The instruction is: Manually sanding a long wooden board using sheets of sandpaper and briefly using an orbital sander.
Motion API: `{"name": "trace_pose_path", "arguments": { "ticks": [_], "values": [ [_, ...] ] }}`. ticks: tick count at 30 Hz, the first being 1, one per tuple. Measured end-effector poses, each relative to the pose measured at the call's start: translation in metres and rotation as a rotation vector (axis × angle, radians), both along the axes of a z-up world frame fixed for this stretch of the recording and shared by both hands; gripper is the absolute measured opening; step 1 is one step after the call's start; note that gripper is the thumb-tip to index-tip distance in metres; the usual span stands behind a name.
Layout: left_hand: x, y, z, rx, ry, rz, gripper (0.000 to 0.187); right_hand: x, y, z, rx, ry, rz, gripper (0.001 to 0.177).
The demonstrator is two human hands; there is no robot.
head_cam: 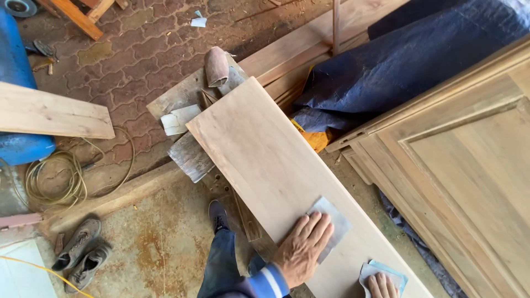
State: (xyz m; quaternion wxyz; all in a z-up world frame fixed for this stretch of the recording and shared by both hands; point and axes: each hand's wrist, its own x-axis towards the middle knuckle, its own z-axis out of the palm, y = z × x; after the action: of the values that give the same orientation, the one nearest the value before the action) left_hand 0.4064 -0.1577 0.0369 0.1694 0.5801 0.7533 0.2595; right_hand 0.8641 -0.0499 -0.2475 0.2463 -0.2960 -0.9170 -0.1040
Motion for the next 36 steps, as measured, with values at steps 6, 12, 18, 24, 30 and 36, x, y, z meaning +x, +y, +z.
{"name": "trace_pose_path", "arguments": {
  "ticks": [6,12,18,24,30,36],
  "values": [
    [-0.157,-0.01,0.015,-0.118,0.064,0.427,0.054,-0.272,-0.054,0.206,-0.427,-0.194,0.017,0.064],
    [-0.23,0.014,-0.055,0.004,0.406,0.51,0.061,-0.527,0.012,0.242,-0.405,-0.099,0.353,0.051],
    [-0.227,0.008,-0.056,0.023,0.395,0.49,0.063,-0.387,-0.01,0.269,-0.399,-0.147,0.321,0.054],
    [-0.222,0.009,-0.044,-0.026,0.36,0.512,0.063,-0.333,-0.038,0.259,-0.496,-0.093,0.136,0.061],
    [-0.223,0.007,-0.052,-0.006,0.398,0.497,0.063,-0.513,0.011,0.257,-0.469,-0.16,0.343,0.057],
    [-0.224,0.004,-0.056,0.026,0.362,0.487,0.062,-0.407,0.002,0.266,-0.398,-0.088,0.374,0.047]
  ]
}}
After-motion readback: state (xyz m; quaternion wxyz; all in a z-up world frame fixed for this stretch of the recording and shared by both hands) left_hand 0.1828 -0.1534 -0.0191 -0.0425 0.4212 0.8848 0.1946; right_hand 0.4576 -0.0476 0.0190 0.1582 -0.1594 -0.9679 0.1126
